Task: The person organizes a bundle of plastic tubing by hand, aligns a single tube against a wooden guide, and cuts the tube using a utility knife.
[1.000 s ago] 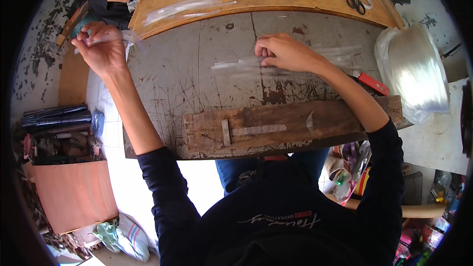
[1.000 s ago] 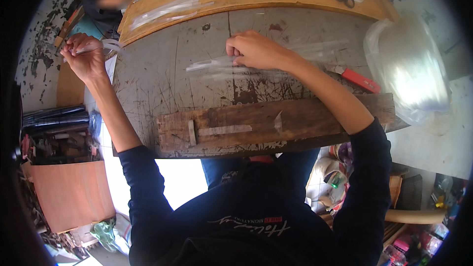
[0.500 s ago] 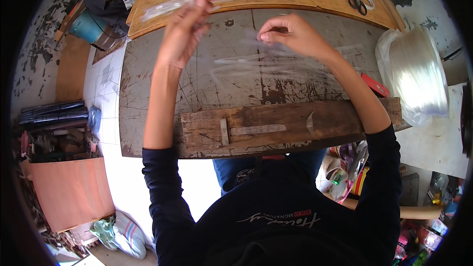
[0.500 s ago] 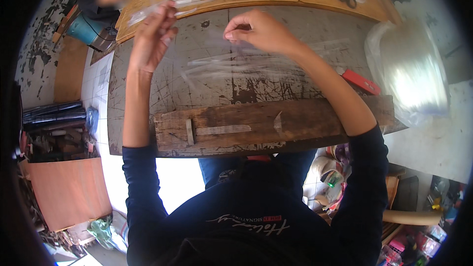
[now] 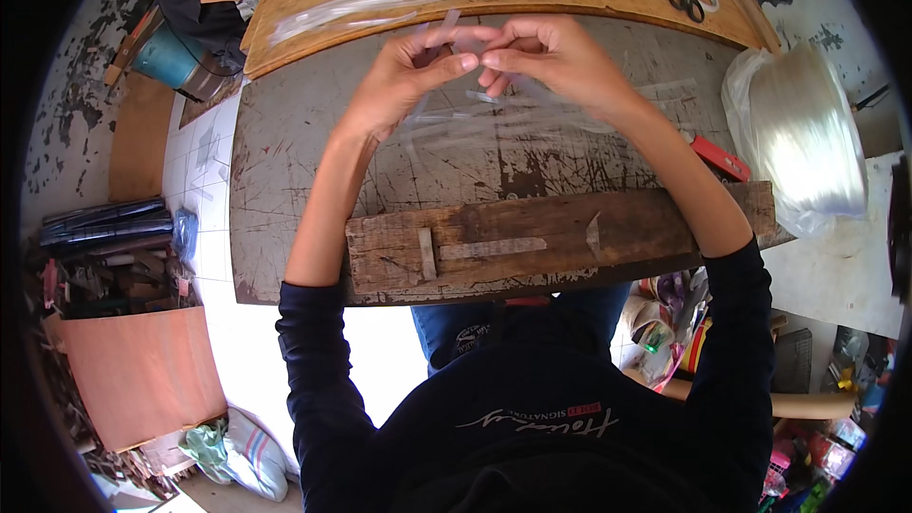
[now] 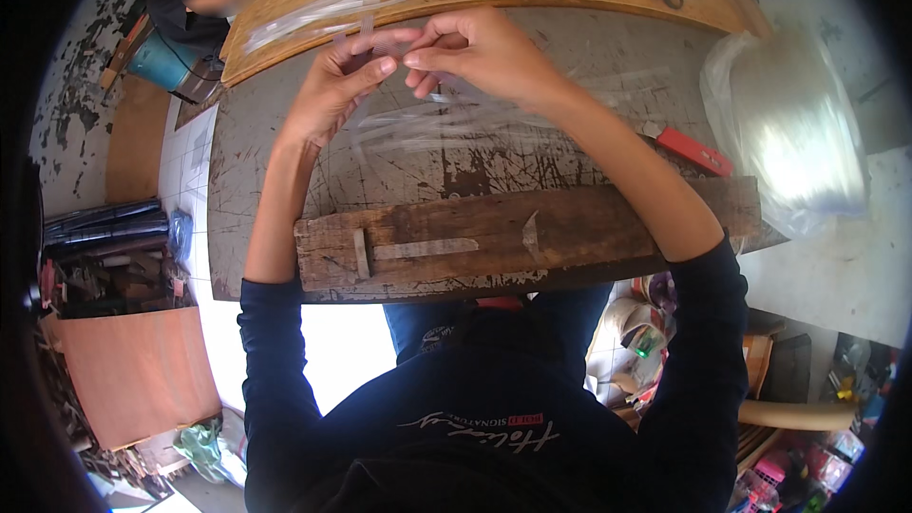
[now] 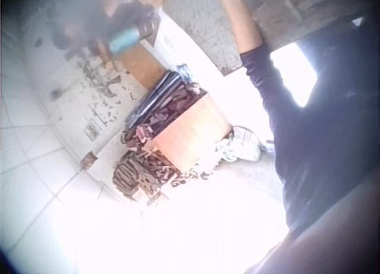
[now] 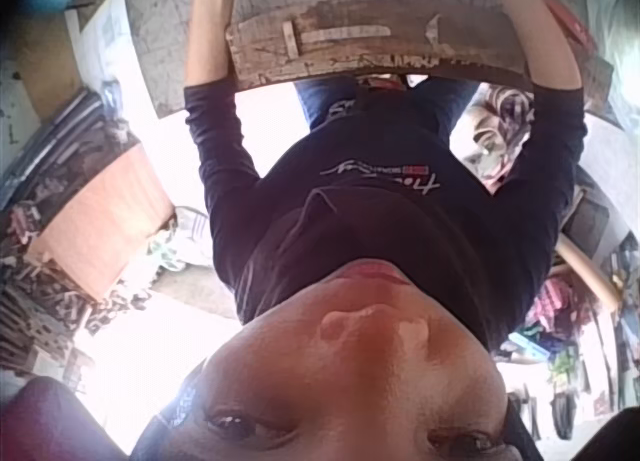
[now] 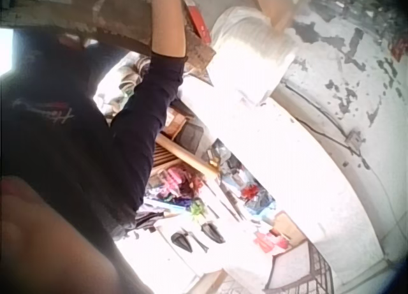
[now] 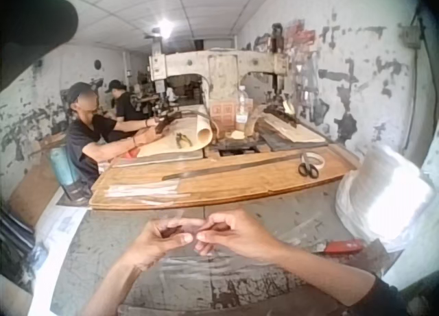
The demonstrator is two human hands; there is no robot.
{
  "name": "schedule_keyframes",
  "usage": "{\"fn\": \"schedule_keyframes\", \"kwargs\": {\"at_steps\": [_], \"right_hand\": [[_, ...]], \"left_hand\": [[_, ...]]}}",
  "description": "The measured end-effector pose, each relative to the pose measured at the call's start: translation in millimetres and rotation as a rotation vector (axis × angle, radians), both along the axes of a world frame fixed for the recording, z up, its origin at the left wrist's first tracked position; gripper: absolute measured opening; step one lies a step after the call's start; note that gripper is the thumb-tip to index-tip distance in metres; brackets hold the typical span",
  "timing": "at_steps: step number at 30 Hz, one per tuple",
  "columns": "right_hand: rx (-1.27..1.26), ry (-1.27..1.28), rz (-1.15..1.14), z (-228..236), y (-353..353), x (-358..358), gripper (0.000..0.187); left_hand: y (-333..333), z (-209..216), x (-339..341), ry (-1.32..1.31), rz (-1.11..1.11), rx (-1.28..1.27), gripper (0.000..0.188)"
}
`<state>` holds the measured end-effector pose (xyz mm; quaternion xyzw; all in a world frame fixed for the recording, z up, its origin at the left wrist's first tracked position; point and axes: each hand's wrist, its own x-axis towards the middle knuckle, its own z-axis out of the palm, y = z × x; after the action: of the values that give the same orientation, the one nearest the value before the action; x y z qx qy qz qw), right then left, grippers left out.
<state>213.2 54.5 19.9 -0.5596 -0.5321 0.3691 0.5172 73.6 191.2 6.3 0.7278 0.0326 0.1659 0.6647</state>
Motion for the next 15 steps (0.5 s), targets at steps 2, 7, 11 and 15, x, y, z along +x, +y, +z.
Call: {"fn": "schedule_keyframes", "kwargs": {"at_steps": [2,7,11,15], "right_hand": [[-0.021,0.015,0.020,-0.3,1.6,-3.7,0.018],[-0.089,-0.226,0.086,-17.9,8.4,16.5,0.021],[-0.070,-0.753,0.108,-27.8,-0.7,27.8,0.019],[-0.034,-0.937,0.020,-40.6,1.0,16.7,0.020]], "left_hand": [[1.6,-0.7,-2.4,0.085,0.028,0.009,0.022],[12.6,12.2,-4.0,-0.255,0.211,-0.196,0.021],[41.6,32.8,-29.3,-0.550,0.315,-0.675,0.024],[97.5,39.9,-73.7,-0.705,-0.117,-0.721,0.023]]}}
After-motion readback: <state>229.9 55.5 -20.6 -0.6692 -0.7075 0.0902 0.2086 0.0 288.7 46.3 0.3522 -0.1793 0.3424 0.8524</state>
